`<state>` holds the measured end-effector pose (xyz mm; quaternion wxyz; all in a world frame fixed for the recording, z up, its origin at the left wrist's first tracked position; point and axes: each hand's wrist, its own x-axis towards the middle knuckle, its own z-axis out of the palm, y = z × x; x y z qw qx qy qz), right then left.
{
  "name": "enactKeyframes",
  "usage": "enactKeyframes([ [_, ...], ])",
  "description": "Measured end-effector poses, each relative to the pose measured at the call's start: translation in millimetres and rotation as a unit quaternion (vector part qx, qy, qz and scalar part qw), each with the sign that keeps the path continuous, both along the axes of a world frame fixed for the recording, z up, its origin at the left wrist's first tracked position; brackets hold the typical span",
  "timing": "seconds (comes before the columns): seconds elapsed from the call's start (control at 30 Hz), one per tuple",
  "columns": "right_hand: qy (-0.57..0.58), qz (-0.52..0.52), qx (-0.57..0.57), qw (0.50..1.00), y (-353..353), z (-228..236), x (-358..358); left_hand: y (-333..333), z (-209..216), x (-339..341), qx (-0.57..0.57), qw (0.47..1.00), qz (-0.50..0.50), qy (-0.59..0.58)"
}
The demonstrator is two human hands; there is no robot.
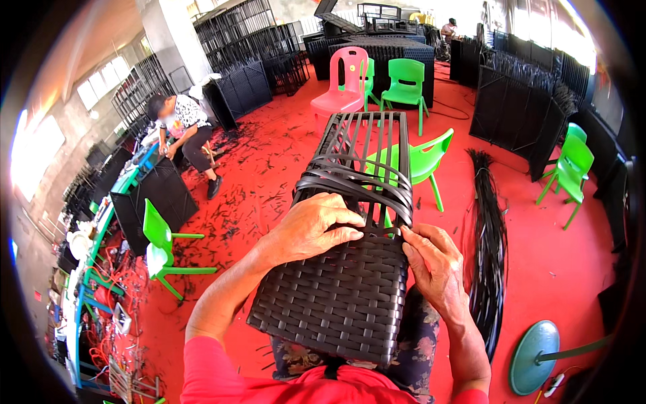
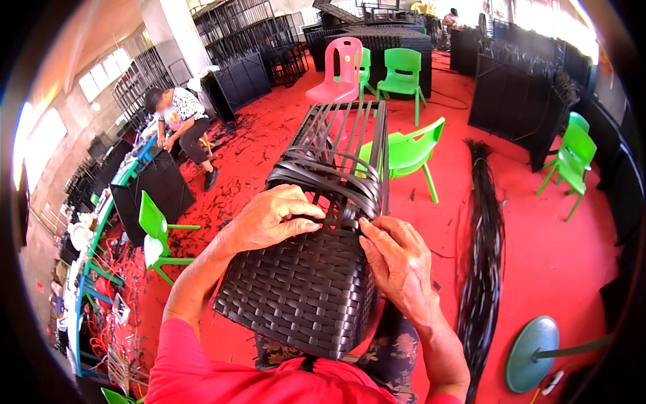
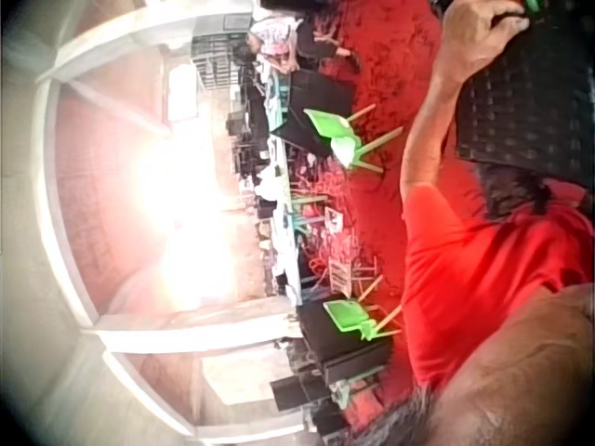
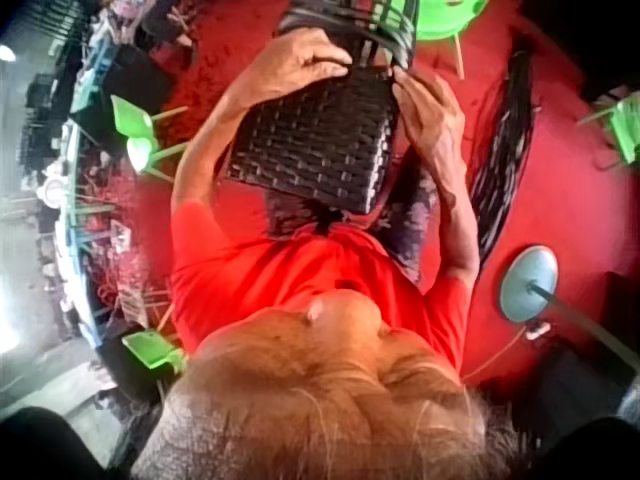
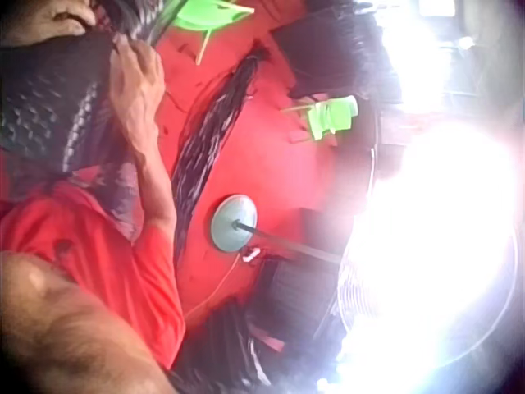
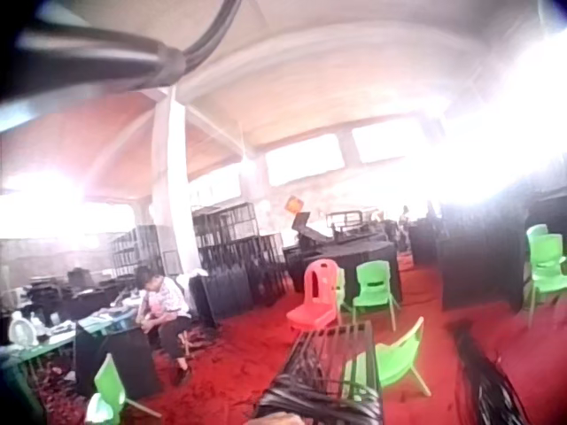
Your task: The person weaves plastic rattan strips through a metal frame and tucks the strip ends into the woven pattern by hand.
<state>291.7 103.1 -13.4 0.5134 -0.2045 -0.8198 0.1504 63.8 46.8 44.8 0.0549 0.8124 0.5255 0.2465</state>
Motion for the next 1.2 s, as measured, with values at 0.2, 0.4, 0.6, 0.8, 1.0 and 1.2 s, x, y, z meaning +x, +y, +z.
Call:
enactKeyframes([
  [0.2,-0.037,0.009,-0.010,0.999,-1.7,12.2,1.5,3.0,-10.1,-9.0,-0.006,0.995,0.024,-0.099],
  [0.4,-0.075,0.012,-0.055,0.996,-5.1,19.8,-0.6,-4.7,-12.9,-9.3,-0.080,0.949,0.051,-0.302],
  [0.6,-0.122,0.014,0.021,0.992,-11.8,48.6,-12.5,-5.9,-12.7,-5.6,-0.031,0.964,0.054,-0.259],
  [0.8,-0.188,0.094,0.016,0.978,-12.2,36.1,-30.8,-15.6,-12.5,-20.3,0.070,0.950,0.167,-0.255],
  [1.0,-0.168,0.097,0.008,0.981,-11.7,33.5,-33.6,-36.0,-34.4,-42.3,0.167,0.962,0.158,-0.148],
  [1.2,-0.192,0.087,0.022,0.977,-14.5,42.9,-33.2,-44.3,-36.4,-33.9,0.186,0.953,0.182,-0.154],
])
